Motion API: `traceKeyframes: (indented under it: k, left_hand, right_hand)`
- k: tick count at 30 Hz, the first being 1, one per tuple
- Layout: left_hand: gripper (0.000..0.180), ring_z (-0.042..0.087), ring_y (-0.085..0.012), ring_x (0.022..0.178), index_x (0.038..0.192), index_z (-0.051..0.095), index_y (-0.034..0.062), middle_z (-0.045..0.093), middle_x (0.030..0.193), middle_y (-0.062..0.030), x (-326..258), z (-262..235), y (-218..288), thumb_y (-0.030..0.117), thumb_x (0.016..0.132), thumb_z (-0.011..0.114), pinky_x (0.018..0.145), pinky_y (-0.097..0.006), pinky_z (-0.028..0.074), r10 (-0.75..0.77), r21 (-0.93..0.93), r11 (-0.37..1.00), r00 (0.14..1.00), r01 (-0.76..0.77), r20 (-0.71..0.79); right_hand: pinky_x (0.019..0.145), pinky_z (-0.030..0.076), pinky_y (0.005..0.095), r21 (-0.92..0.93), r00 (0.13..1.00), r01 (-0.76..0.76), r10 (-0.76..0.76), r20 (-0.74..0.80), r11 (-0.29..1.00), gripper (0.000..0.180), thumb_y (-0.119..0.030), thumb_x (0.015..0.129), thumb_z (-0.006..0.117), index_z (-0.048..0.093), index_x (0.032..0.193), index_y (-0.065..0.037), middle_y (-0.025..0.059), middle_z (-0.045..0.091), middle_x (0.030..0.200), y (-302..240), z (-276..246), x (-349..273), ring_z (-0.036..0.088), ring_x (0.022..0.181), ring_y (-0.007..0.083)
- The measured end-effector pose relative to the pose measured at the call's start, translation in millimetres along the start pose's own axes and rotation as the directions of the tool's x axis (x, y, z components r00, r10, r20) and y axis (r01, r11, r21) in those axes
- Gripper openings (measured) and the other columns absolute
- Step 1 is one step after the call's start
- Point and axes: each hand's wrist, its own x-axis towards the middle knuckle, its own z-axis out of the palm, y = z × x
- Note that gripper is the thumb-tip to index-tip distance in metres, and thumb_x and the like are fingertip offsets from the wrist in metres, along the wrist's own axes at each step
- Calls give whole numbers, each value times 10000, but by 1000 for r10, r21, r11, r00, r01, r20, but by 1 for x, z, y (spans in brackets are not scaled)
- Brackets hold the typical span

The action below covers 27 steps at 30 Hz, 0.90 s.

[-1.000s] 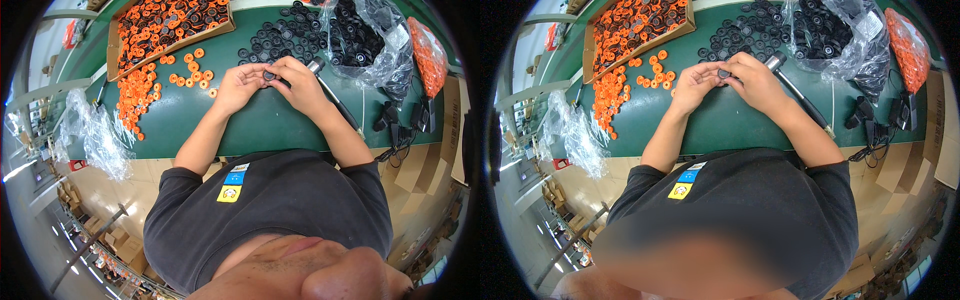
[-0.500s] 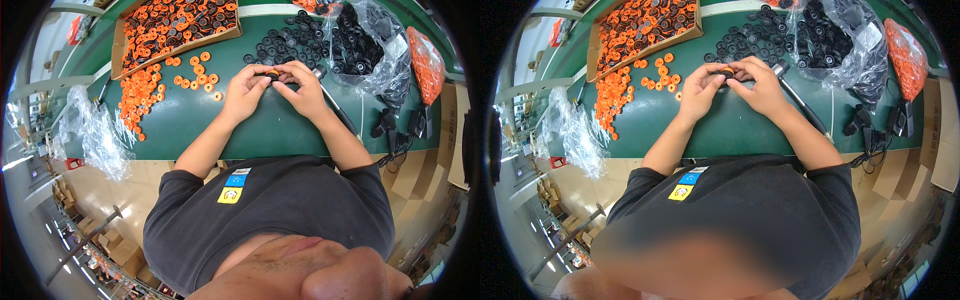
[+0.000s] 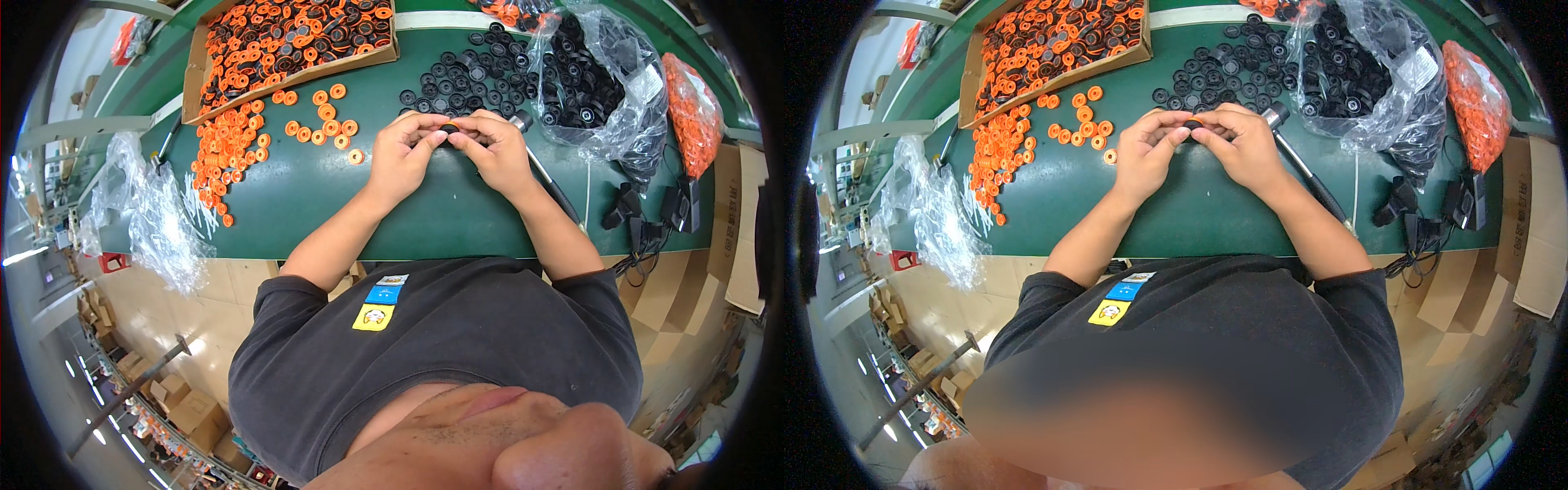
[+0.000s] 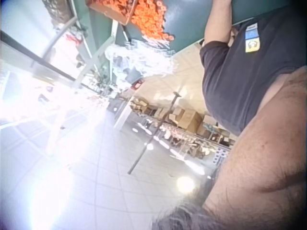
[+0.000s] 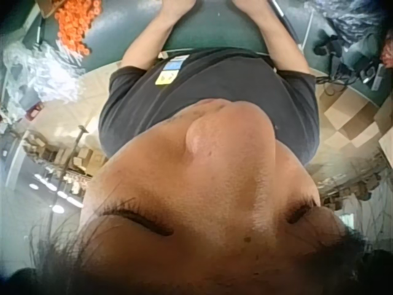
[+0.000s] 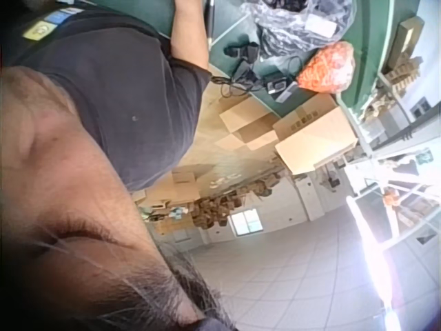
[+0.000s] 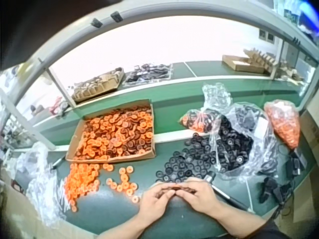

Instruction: The person assembles circular components by joining orange rings with black caps by hand, tapping them together with a small hammer, and placing the assembled pieces into a cardboard box.

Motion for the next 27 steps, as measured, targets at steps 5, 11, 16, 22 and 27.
traceKeyframes:
  k: [5, 11, 16, 22, 27]
  left_hand:
    - [197, 704, -174, 966, 1125, 697, -45, 677, 1040, -90, 1, 0, -2, 6, 938, 663, 860, -279, 562, -43, -41, 998, 999, 42, -5]
    - [209, 691, -153, 977, 1149, 673, -56, 706, 1059, -95, 2, 3, -4, 18, 954, 660, 862, -267, 552, -110, -143, 983, 994, 111, 12]
    - [202, 689, -153, 982, 1145, 654, -54, 720, 1058, -114, 12, -7, -14, 32, 962, 660, 872, -271, 555, -190, -380, 897, 973, 227, 131]
    - [129, 708, -208, 831, 1005, 714, 33, 710, 924, -93, 0, -2, 1, 94, 892, 708, 758, -331, 554, -66, 514, 846, 928, -143, 368]
    - [165, 678, -293, 869, 949, 721, 52, 670, 905, -121, -3, 1, -2, 192, 862, 714, 776, -402, 537, 73, 626, 709, 916, -326, 394]
  right_hand:
    - [682, 511, 237, -9, 1000, -9, 9, -5, 1000, 196, -44, 887, 739, 730, 1064, 40, 65, 664, 880, 3, -1, 1, 636, 744, 100]
    - [681, 516, 239, 74, 996, -85, 84, 9, 994, 185, -55, 893, 742, 727, 1047, 48, 61, 664, 868, 4, -2, 1, 646, 757, 98]
    - [736, 542, 267, -104, 997, -75, 76, 8, 992, 335, -145, 904, 753, 684, 1186, 24, 85, 668, 967, -5, -14, 1, 666, 820, 129]
    - [859, 534, 363, -664, 992, -24, -65, -109, 747, 439, -139, 834, 779, 649, 1230, -1, 151, 652, 1079, -27, -75, -55, 661, 959, 276]
    - [882, 497, 463, -846, 985, -173, 72, -158, 504, 416, -142, 816, 767, 650, 1193, -12, 185, 616, 1003, -19, -78, -112, 606, 977, 409]
